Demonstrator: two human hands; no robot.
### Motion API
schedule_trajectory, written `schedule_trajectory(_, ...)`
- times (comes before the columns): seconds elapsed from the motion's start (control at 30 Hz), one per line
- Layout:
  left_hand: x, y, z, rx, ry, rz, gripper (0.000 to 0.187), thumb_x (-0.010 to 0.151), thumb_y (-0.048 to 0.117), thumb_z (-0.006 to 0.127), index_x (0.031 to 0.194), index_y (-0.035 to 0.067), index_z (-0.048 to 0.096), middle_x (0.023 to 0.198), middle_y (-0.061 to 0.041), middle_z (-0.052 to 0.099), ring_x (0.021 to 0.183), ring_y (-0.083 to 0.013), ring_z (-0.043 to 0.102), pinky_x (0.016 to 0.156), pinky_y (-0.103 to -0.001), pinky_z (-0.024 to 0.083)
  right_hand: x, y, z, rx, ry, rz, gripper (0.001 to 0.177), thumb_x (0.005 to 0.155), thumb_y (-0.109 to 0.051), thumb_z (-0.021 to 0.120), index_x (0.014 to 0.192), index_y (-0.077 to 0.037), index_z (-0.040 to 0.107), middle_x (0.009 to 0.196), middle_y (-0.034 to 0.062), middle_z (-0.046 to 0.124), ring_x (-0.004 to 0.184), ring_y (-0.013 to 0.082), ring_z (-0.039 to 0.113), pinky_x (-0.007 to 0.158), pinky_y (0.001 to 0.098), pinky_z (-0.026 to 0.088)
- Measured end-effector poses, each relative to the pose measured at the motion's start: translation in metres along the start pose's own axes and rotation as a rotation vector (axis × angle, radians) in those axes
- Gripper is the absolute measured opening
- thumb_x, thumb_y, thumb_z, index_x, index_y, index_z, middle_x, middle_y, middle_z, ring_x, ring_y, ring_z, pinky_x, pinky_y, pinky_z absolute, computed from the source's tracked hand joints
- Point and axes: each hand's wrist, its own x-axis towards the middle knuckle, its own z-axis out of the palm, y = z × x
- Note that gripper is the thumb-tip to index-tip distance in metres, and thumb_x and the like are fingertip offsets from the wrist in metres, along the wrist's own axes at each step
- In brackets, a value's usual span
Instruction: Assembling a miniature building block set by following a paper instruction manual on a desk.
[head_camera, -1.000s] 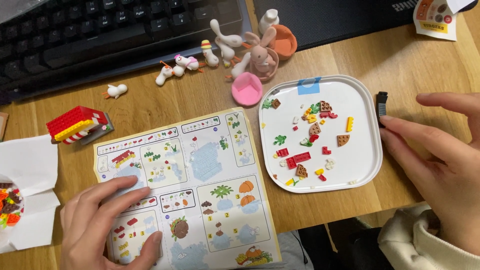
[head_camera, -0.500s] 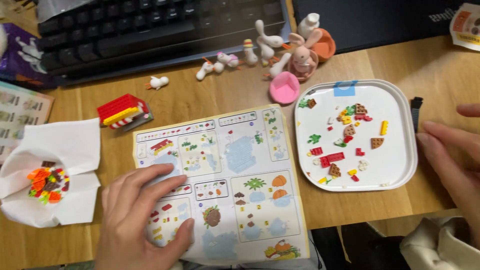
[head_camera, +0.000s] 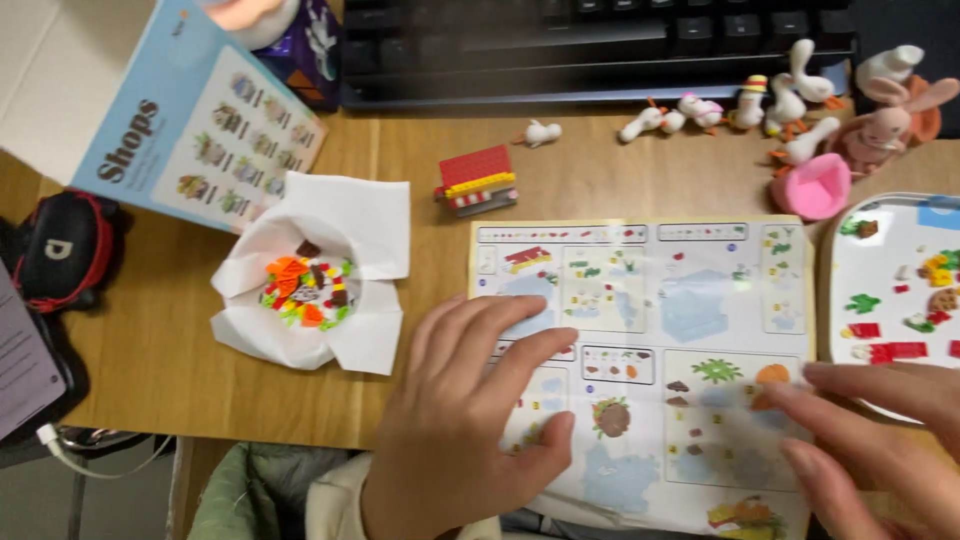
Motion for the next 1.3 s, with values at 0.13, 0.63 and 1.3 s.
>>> schedule_trajectory(0.13,-0.001,-0.002,-0.003,-0.044,0.004,0.006,0.042,0.071,0.024,0.063,0.11,0.009,0.064,0.118,-0.013,0.061,0.109,-0.0318,0.057,0.103,-0.051,0.039,0.044,-0.046,0.01,0.051,0.04,-0.317,0.039,0.081,-0.02,0.067,0.116,-0.005,0.067,0.118,0.0149,0.066,0.099,0.0287,0.062,0.09,0.0406,0.048)
schedule_trajectory(0.63,-0.003,-0.006,-0.003,-0.121,0.03,-0.026,0.041,0.069,0.019,0.062,0.109,0.01,0.063,0.12,-0.014,0.061,0.109,-0.0321,0.057,0.103,-0.051,0.039,0.069,-0.057,0.039,-0.039,-0.011,-0.375,0.058,0.082,-0.03,0.065,0.132,-0.002,0.056,0.132,0.0166,0.058,0.118,0.0335,0.057,0.103,0.0427,0.045)
schedule_trajectory(1.3,-0.003,-0.006,-0.002,-0.081,0.035,-0.016,0.043,0.067,0.021,0.064,0.108,0.008,0.063,0.118,-0.012,0.06,0.109,-0.0301,0.057,0.102,-0.05,0.04,0.061,-0.055,0.025,0.097,-0.048,-0.276,0.07,0.075,-0.022,0.069,0.136,0.005,0.047,0.135,0.0225,0.057,0.126,0.0346,0.056,0.105,0.0414,0.043)
